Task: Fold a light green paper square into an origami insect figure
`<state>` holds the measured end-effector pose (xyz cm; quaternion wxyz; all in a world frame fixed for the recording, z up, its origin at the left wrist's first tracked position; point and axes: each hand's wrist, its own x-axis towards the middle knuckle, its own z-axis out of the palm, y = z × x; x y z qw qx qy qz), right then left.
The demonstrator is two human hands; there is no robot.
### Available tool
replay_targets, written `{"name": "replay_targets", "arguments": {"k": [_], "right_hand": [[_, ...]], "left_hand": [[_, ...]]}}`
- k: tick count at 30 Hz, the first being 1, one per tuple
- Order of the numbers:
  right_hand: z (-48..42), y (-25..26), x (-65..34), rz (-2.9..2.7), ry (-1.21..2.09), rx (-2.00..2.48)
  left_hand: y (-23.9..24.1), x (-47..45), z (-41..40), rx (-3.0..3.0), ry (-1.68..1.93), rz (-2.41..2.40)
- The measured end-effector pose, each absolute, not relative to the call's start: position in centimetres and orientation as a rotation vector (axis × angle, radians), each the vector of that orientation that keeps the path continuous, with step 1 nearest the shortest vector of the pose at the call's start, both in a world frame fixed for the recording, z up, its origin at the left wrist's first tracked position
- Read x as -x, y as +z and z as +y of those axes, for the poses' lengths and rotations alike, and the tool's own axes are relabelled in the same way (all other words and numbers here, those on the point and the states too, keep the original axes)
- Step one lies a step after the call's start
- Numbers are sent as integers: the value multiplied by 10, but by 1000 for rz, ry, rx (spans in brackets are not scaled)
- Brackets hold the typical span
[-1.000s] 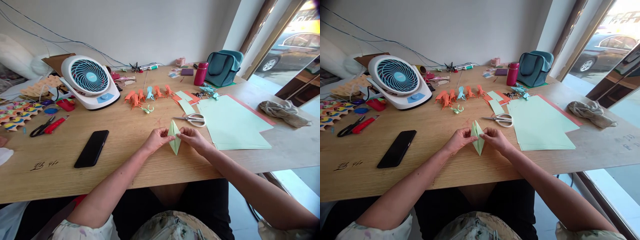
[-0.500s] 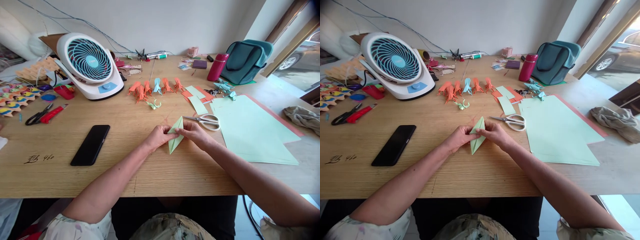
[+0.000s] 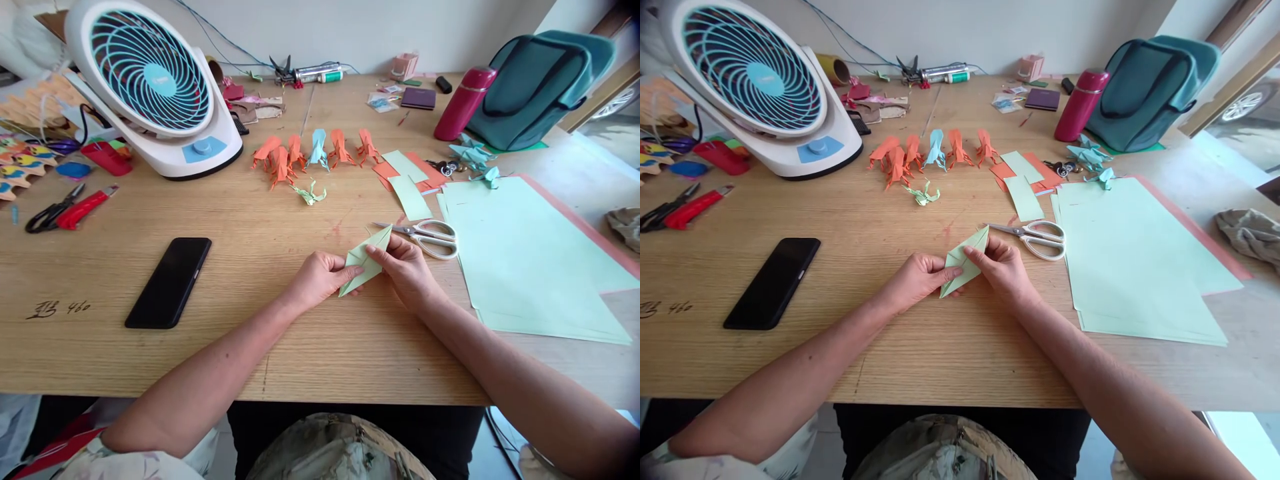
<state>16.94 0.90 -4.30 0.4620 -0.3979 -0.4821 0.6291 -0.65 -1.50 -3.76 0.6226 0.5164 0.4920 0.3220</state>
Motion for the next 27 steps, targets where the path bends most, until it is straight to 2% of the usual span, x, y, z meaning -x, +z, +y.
{"name": "replay_targets", "arguments": {"k": [27], "right_hand": [[15, -38, -180, -1080, 1479, 1063]], "left_hand": [[-33, 16, -17, -1102, 551, 1128]]}}
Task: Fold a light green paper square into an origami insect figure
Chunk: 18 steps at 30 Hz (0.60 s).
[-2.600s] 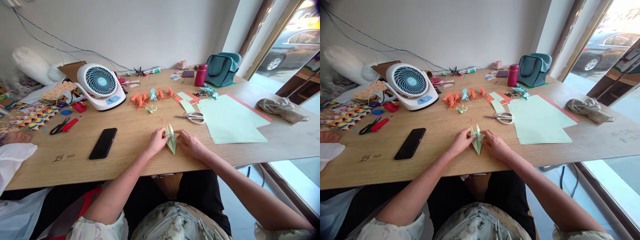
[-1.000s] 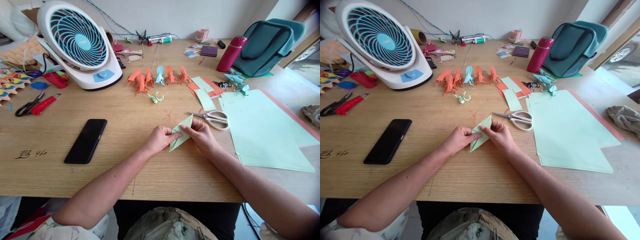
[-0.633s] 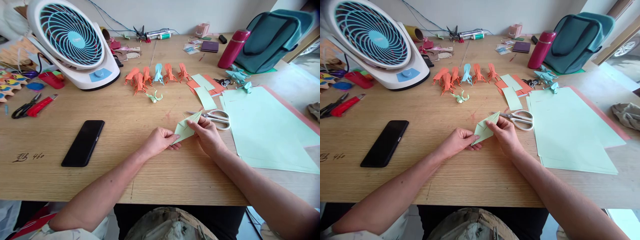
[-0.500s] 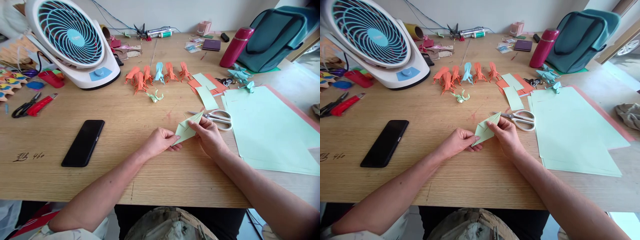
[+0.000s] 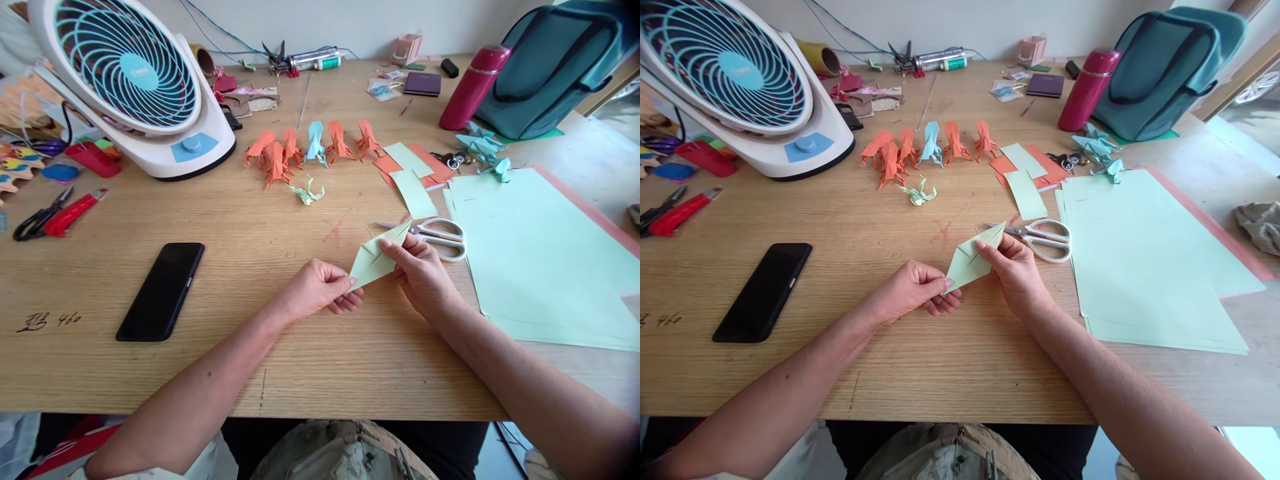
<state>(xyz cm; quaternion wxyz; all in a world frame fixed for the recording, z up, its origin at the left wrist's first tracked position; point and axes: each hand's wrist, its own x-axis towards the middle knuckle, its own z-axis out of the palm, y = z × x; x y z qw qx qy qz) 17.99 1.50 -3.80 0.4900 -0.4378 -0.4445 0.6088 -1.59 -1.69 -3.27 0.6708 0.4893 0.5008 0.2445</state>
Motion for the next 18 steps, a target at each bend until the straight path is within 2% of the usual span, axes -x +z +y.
{"name": "replay_targets", "arguments": {"k": [18], "right_hand": [[13, -39, -181, -1009, 1526, 1022]], "left_hand": [[-24, 21, -18, -1185, 604, 1050]]}}
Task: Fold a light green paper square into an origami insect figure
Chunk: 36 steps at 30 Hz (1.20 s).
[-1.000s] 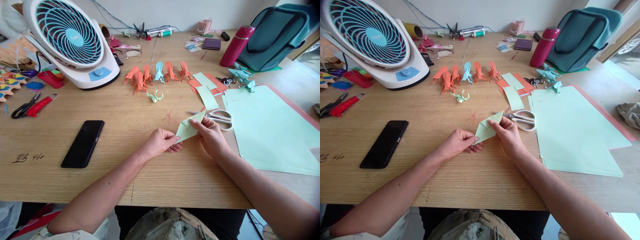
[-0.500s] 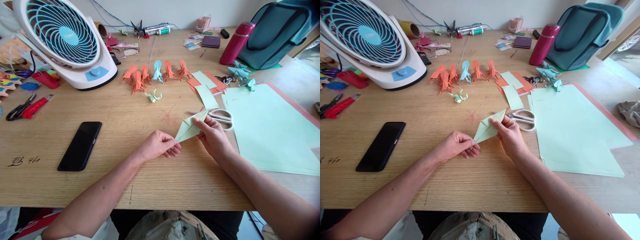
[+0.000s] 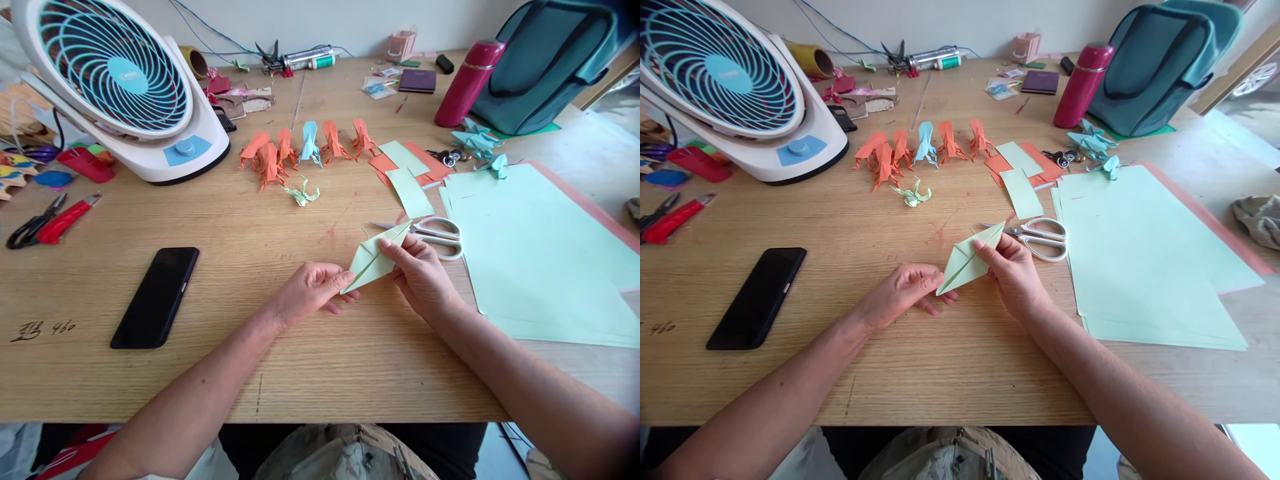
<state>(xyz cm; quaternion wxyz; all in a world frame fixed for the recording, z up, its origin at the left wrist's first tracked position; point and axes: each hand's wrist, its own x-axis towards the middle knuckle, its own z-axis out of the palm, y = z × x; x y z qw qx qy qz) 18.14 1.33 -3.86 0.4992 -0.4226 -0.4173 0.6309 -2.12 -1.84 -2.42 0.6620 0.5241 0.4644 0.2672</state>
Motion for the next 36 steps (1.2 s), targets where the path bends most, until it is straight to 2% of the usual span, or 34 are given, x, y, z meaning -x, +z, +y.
{"name": "replay_targets", "arguments": {"k": [8, 24, 36], "right_hand": [[-2, -45, -161, -1158, 1601, 980], [6, -44, -181, -773, 1592, 999], [4, -57, -180, -694, 1684, 1060]], "left_hand": [[-38, 10, -24, -1149, 650, 1121], [-34, 22, -24, -1124, 510, 1040], [-35, 31, -23, -1043, 417, 1050]]}}
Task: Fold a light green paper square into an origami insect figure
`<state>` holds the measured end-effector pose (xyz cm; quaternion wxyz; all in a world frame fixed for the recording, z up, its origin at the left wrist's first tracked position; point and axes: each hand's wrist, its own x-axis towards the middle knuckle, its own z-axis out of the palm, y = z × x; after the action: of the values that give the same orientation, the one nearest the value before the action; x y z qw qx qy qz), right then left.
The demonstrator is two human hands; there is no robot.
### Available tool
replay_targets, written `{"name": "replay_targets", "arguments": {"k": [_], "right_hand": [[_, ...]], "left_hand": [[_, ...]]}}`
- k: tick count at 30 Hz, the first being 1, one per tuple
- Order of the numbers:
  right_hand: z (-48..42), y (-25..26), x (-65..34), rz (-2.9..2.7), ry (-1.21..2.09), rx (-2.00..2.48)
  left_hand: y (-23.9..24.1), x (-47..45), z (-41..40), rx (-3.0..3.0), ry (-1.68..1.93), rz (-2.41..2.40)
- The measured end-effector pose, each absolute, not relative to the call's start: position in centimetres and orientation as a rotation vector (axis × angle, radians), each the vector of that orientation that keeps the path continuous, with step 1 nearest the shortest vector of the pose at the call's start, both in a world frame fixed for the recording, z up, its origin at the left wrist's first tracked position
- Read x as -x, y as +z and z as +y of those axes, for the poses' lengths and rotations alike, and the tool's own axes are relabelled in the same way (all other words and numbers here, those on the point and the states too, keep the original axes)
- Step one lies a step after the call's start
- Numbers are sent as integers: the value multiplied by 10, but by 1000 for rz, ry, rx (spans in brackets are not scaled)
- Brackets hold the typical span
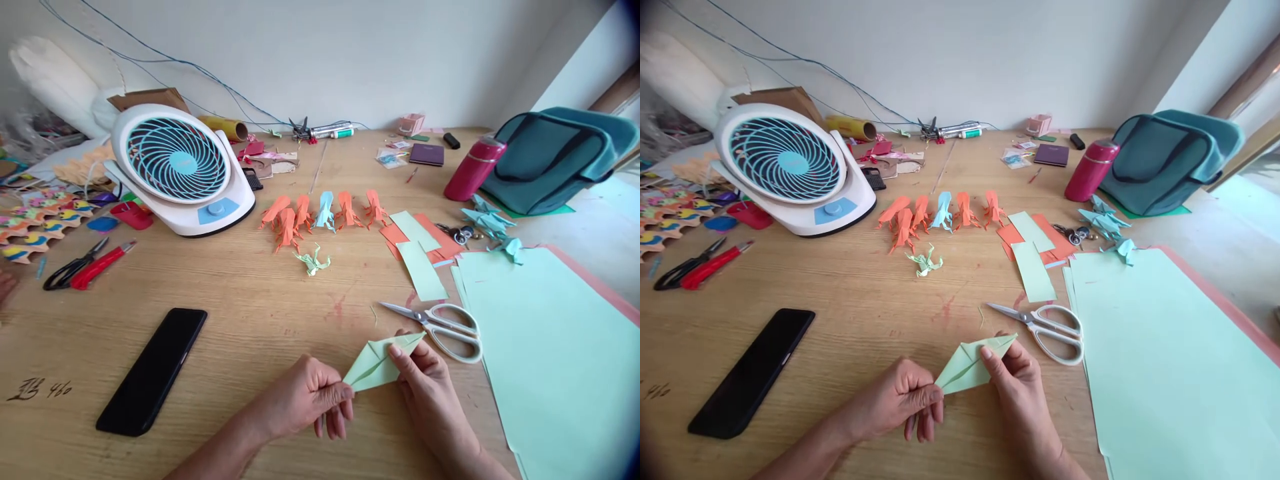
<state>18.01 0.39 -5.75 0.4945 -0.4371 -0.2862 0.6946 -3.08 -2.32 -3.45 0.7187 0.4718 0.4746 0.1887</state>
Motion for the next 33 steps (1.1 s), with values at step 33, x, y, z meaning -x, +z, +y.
{"name": "replay_targets", "arguments": {"k": [33], "right_hand": [[10, -37, -171, -803, 1547, 845]], "left_hand": [[-35, 41, -6, -1708, 705, 1063]]}}
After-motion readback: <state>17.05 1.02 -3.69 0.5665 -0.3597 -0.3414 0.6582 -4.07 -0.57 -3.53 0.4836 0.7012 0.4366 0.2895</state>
